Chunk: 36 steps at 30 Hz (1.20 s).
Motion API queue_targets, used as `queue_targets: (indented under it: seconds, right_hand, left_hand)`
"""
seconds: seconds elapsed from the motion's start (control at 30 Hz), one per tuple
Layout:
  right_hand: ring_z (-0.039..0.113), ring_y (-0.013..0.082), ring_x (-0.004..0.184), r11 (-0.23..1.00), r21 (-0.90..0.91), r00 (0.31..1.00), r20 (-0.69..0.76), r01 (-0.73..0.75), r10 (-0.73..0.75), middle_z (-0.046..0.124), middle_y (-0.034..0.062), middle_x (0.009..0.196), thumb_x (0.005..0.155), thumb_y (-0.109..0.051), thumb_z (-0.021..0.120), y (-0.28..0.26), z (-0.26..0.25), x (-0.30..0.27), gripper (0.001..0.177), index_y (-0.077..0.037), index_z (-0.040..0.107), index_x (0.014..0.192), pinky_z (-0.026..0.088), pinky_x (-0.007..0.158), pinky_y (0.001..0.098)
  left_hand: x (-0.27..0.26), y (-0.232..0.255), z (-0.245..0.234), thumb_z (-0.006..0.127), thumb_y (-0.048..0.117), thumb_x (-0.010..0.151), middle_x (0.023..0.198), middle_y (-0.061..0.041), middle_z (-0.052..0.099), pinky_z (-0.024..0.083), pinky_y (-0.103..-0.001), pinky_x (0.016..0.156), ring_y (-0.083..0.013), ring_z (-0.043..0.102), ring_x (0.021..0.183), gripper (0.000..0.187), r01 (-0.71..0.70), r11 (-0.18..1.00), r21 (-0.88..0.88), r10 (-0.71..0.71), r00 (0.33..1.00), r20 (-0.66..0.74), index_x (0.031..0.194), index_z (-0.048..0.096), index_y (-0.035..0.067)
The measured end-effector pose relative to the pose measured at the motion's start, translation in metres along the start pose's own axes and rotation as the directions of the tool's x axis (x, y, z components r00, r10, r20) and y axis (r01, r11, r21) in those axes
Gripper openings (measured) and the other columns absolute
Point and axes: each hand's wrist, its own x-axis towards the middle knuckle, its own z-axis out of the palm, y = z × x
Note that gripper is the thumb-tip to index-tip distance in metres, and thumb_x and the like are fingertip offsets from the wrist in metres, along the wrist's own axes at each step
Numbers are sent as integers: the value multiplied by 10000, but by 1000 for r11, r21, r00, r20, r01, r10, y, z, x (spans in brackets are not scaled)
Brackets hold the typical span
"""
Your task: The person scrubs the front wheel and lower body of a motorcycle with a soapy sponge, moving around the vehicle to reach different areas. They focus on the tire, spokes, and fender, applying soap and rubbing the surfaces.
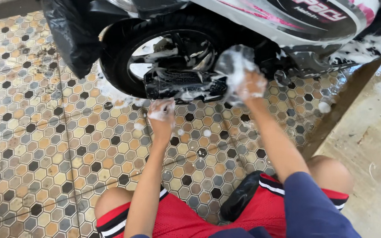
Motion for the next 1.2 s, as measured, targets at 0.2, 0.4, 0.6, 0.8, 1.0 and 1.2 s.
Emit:
queue_targets:
  seconds: [0.2,0.4,0.6,0.8,1.0,1.2]
  right_hand:
    - [752,255,764,862,387,944,-168,328,-283,753,30,857,786,-374,771,-3,32,-27,302,-239,798,1055,588,722,398]
    - [734,177,1025,847,285,882,10,450,-472,737,-65,1091,716,-641,754,48,96,-24,553,-376,754,1202,563,925,296]
    - [649,159,1057,-16,982,872,-174,187,-458,674,35,1258,968,-373,658,-47,73,-44,303,-145,757,1141,468,1048,296]
    - [664,310,1108,538,294,601,-545,790,-585,691,62,1192,883,-509,699,-64,-5,-51,256,-291,738,1011,507,934,548]
    - [653,437,926,835,74,690,-605,546,-397,669,220,1123,824,-459,729,-92,18,-129,385,-136,737,1033,526,741,580]
    - [695,357,1104,809,285,797,-507,513,-327,721,184,1184,789,-646,714,-98,66,-139,711,-154,728,1302,535,966,530]
  left_hand:
    - [-2,7,-3,742,-117,793,814,-105,747,557,-406,765,-334,706,770,182,5,1000,-6,-5,1000,-10,789,749,65]
    - [-2,0,-3,744,-89,775,822,-82,758,557,-397,796,-317,712,802,193,69,997,-19,-68,997,29,779,755,104]
    - [6,2,-7,744,-49,802,846,-49,774,552,-347,820,-260,722,816,159,113,994,0,-113,989,93,809,793,102]
    - [7,-2,-3,707,-91,740,824,-60,756,556,-355,808,-287,701,796,203,105,993,47,-109,990,87,790,784,90]
    - [-1,-9,-6,716,-73,767,858,-77,780,547,-371,842,-302,726,818,198,16,1000,10,-16,1000,24,816,798,101]
    - [-10,-43,-16,708,-22,830,927,-120,769,557,-406,864,-341,715,902,201,173,981,-85,-169,984,61,964,812,86]
